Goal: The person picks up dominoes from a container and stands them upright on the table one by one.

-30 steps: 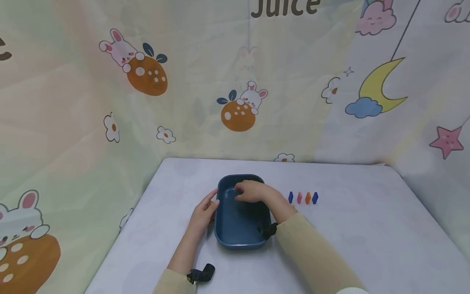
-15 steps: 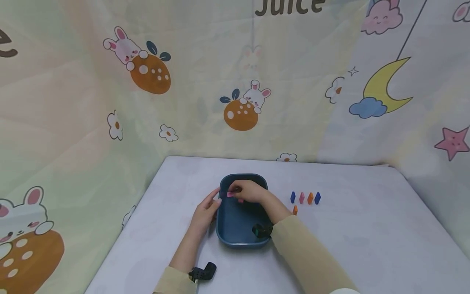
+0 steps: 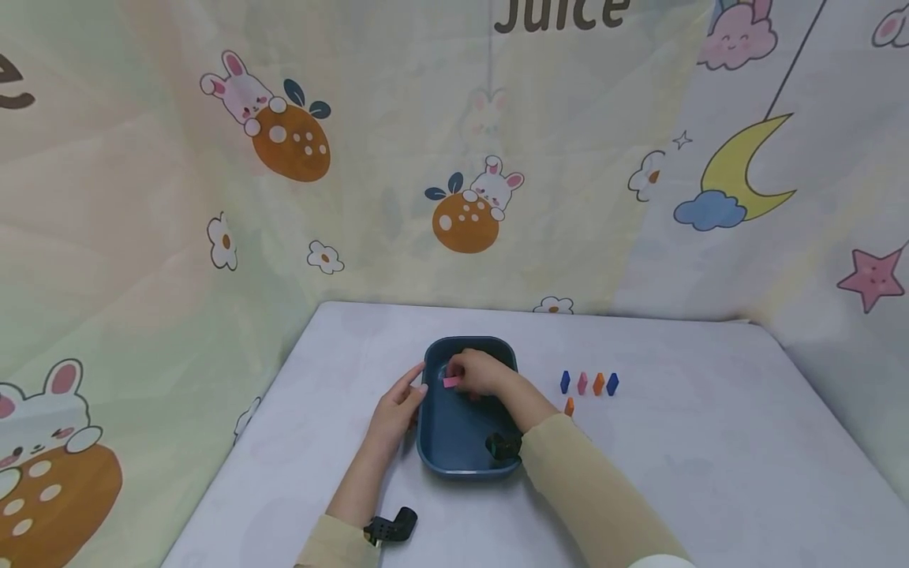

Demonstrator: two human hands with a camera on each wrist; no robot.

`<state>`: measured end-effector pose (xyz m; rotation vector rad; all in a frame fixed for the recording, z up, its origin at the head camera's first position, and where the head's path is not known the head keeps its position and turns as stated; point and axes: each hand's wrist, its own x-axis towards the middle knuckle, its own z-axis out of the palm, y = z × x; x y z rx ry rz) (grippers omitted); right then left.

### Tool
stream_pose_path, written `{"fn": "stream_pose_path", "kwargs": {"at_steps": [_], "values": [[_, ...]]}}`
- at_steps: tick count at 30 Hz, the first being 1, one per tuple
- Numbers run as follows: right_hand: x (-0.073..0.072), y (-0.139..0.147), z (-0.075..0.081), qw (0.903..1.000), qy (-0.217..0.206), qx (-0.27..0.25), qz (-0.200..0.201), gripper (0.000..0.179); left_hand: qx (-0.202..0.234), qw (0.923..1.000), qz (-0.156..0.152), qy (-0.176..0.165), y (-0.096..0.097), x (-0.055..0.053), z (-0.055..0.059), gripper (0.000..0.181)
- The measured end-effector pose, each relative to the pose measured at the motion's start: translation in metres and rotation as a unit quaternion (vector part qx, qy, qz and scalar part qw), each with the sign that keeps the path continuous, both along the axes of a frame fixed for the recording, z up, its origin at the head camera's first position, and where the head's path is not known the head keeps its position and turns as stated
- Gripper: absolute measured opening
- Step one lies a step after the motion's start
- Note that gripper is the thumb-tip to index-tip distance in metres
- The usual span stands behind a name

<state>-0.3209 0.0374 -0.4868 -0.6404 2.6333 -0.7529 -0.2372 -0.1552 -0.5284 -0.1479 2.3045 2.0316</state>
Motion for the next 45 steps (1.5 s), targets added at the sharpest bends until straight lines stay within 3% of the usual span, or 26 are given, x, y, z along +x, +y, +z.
{"fn": "stream_pose_path", "kwargs": {"at_steps": [1,8,9,12,20,24,29,37,41,45], "values": [[0.0,0.0,0.0,1.0,0.002,0.001,0.001,0.02,0.001,1.0,-0.001,0.0,0.0,0.0,0.0,0.041],[0.001,0.004,-0.001,1.0,0.007,-0.003,-0.002,0.008,-0.007,0.9997,-0.018,-0.017,0.007,0.017,0.038,0.044],[0.002,0.004,-0.001,1.0,0.005,-0.005,-0.003,0.008,-0.009,0.9996,-0.02,-0.017,0.007,0.018,0.039,0.044],[0.002,0.006,0.0,1.0,0.008,-0.005,0.0,0.008,-0.01,0.9995,-0.021,-0.019,0.007,0.015,0.035,0.044],[0.0,0.009,0.004,0.9997,0.01,-0.022,0.001,0.017,0.0,0.9999,-0.014,-0.008,0.005,-0.001,0.003,0.044],[-0.001,0.01,0.01,0.9988,0.028,-0.041,0.001,0.017,-0.005,0.9999,-0.009,-0.001,0.004,-0.001,-0.002,0.043],[0.004,0.021,0.03,0.9946,0.067,-0.078,-0.01,0.017,-0.027,0.9996,-0.003,0.006,0.005,0.0,-0.001,0.045],[0.023,0.083,0.054,0.9801,0.048,-0.188,-0.041,0.022,-0.032,0.9994,0.01,-0.003,0.007,0.0,0.0,0.043],[0.036,0.12,0.053,0.9723,0.031,-0.22,-0.071,0.021,-0.034,0.9994,0.011,-0.002,0.005,0.001,0.0,0.043],[0.052,0.156,0.042,0.9695,0.037,-0.222,-0.097,0.022,-0.025,0.9997,0.007,0.001,0.002,0.001,0.0,0.039]]}}
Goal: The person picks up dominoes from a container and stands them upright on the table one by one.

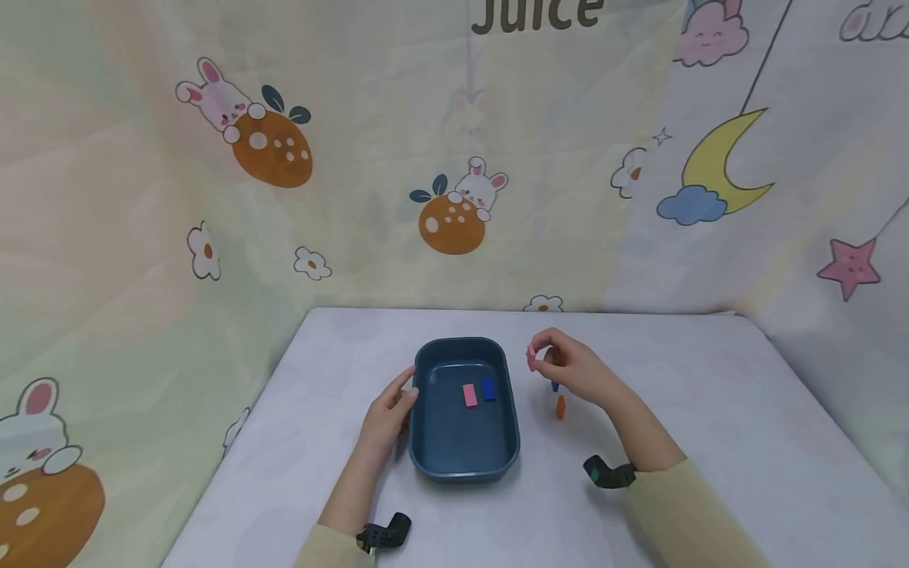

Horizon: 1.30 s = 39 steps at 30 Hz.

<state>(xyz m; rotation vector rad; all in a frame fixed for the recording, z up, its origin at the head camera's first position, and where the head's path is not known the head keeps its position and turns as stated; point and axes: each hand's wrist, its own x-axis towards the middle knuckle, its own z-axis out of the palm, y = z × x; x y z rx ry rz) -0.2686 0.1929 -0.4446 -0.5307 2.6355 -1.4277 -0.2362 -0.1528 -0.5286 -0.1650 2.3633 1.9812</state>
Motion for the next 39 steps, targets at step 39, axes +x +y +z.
{"fn": "stream_pose_path", "kwargs": {"at_steps": [39], "values": [[0.036,0.075,-0.084,0.9921,-0.019,0.087,-0.089,0.025,0.007,1.0,0.002,-0.002,0.001,0.0,0.001,0.038]]}}
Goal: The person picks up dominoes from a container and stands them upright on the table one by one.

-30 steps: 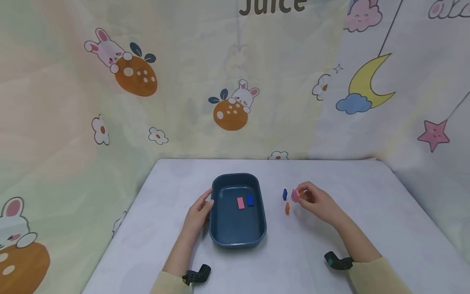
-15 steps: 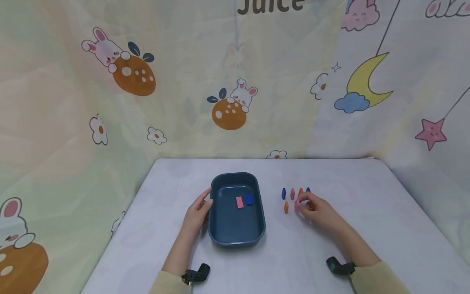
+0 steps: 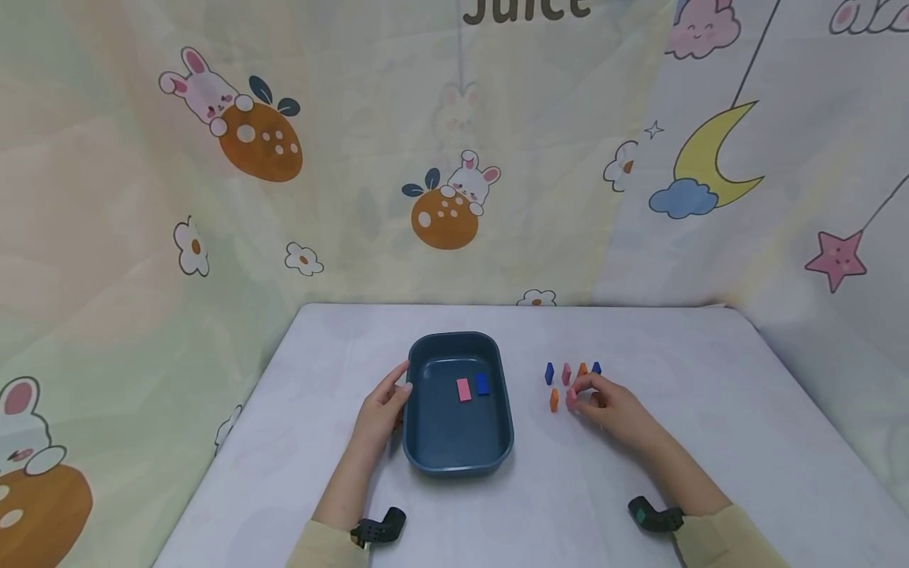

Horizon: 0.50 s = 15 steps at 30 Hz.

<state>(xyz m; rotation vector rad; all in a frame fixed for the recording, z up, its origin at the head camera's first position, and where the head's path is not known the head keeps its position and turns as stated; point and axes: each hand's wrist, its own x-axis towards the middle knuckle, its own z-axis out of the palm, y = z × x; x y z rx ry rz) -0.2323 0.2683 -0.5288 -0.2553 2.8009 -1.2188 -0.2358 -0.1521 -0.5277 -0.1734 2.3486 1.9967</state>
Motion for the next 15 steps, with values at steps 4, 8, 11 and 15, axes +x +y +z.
{"fn": "stream_pose_path", "kwargs": {"at_steps": [4,8,11,15], "values": [[-0.001,0.0009,-0.0017,1.0,0.001,0.004,0.003,0.025,-0.004,1.0,0.001,-0.001,-0.0002,-0.0003,0.0004,0.038],[-0.0009,0.0008,-0.0017,1.0,0.005,0.003,0.003,0.026,-0.007,1.0,0.001,0.0,-0.0003,-0.0001,0.0005,0.038],[-0.0006,0.0005,-0.0015,1.0,0.008,0.002,0.0,0.026,-0.009,1.0,-0.001,0.004,-0.0006,-0.0002,-0.0001,0.042],[-0.0002,0.0005,-0.0009,1.0,0.003,0.0,-0.006,0.028,-0.008,1.0,-0.002,0.004,-0.0004,-0.0005,-0.0004,0.044]]}}
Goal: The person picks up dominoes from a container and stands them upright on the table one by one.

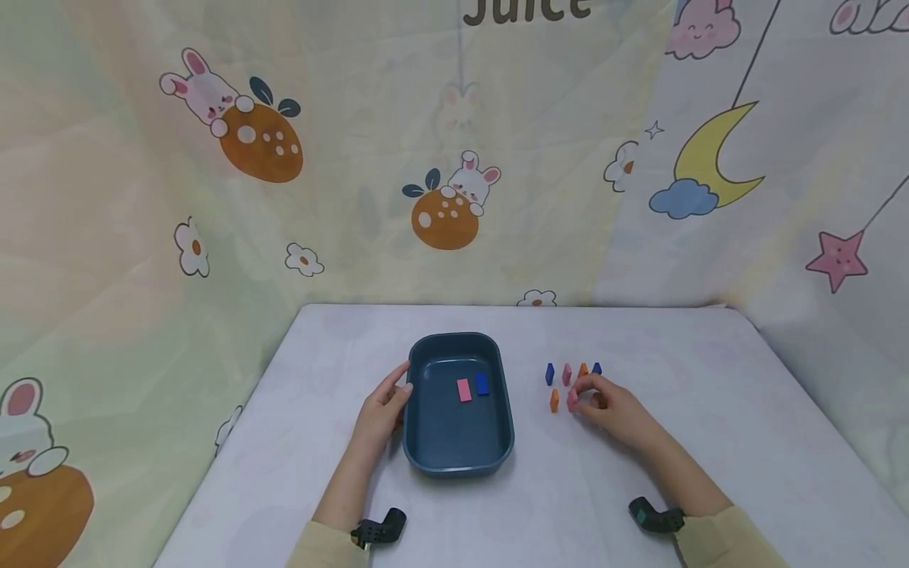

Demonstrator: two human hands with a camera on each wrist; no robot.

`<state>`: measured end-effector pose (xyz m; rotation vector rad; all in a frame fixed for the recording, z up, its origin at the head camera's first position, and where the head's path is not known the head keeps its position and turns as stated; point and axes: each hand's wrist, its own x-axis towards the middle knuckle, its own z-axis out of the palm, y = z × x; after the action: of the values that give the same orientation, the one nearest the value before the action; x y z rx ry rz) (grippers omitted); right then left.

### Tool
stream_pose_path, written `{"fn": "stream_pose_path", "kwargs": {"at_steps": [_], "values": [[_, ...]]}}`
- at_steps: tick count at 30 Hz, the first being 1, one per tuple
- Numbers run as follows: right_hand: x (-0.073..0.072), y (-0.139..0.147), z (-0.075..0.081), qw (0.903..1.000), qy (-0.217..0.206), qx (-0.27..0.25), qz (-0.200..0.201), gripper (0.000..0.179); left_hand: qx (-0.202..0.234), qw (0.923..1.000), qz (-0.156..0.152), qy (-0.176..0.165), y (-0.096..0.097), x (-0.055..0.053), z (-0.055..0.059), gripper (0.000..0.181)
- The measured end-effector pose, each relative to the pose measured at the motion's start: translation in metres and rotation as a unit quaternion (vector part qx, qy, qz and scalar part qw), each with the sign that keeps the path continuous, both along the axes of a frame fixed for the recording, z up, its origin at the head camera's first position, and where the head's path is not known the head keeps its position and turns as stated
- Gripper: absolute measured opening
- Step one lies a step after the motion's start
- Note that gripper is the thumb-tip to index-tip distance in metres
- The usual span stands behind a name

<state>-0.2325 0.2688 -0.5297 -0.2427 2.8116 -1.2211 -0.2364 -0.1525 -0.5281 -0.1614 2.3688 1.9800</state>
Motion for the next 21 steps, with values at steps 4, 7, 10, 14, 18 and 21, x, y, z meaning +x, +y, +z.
{"fn": "stream_pose_path", "kwargs": {"at_steps": [4,7,10,14,18,21], "values": [[0.002,-0.002,0.006,0.9999,-0.011,-0.005,-0.006,0.028,0.0,1.0,0.005,-0.006,0.0,0.0,0.0,0.041],[0.006,-0.004,0.015,0.9996,-0.019,-0.009,-0.019,0.027,-0.001,0.9999,0.006,-0.009,0.001,0.0,0.001,0.041],[0.008,-0.005,0.025,0.9995,-0.001,-0.025,-0.021,0.026,0.002,0.9999,0.004,-0.009,0.001,0.0,0.001,0.041],[0.006,-0.008,0.035,0.9983,0.037,-0.044,0.007,0.026,0.009,0.9999,0.003,-0.009,0.002,-0.001,0.001,0.041],[0.001,-0.017,0.046,0.9977,0.033,-0.05,0.033,0.026,0.011,0.9999,0.001,-0.008,0.001,-0.001,0.001,0.042],[-0.007,-0.03,0.058,0.9964,0.009,-0.059,0.061,0.026,0.003,1.0,-0.002,-0.004,0.001,0.0,0.001,0.044]]}}
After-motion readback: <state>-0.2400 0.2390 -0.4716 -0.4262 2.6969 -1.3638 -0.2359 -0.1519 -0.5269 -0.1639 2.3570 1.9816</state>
